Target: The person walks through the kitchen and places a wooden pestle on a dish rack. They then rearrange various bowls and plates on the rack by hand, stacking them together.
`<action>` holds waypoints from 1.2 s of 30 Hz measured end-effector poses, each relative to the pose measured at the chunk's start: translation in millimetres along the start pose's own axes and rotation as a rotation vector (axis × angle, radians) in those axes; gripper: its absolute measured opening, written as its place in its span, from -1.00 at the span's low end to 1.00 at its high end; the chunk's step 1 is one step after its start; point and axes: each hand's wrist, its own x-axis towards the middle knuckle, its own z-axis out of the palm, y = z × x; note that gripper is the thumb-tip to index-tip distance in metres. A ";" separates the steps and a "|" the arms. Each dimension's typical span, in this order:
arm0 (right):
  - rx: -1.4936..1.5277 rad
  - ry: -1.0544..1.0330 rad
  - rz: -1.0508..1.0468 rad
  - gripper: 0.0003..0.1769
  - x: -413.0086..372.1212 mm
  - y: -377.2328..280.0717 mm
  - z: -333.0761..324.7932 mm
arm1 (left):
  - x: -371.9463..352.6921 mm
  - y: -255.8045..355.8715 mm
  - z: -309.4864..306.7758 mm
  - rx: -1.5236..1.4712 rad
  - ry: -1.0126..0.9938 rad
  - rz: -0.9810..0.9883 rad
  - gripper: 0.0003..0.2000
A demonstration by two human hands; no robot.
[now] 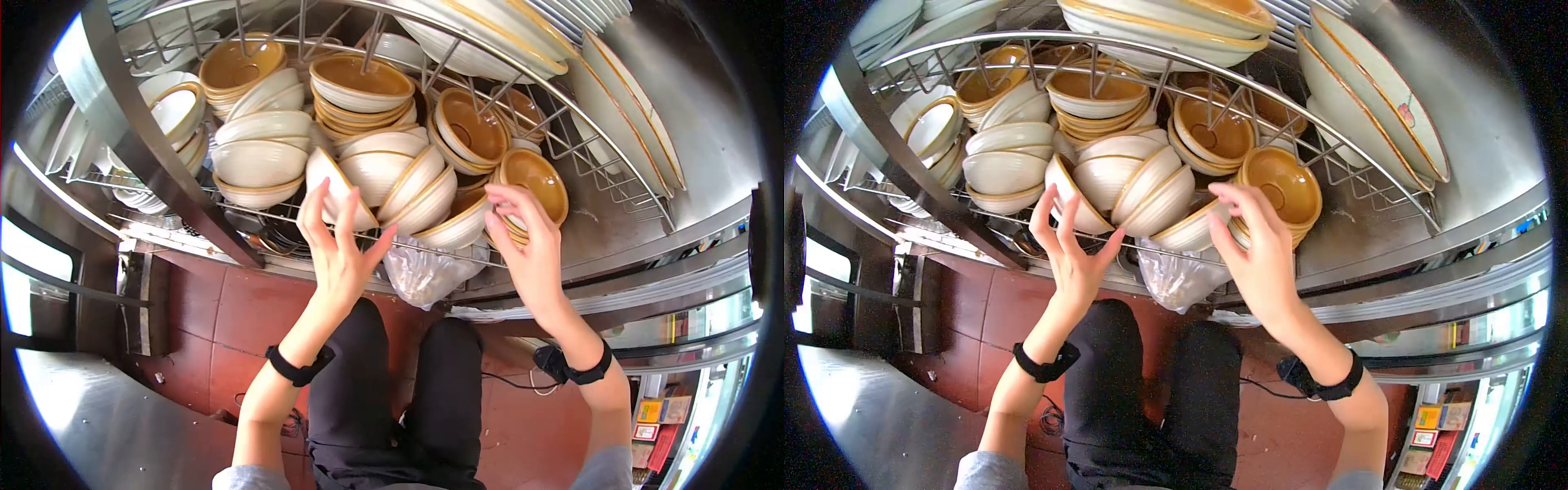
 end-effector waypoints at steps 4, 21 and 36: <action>0.034 -0.051 -0.058 -0.69 -13.0 -12.0 14.0 | 5.0 -12.3 -14.4 0.172 -0.227 -0.093 -0.05; 0.258 -0.038 -0.114 -0.74 -0.8 -18.8 72.4 | 17.7 -6.6 -18.1 0.125 -0.351 -0.206 -0.01; 0.337 -0.012 -0.106 -0.76 3.1 -13.3 75.9 | 54.7 11.7 -42.4 -0.032 -0.356 -0.382 -0.12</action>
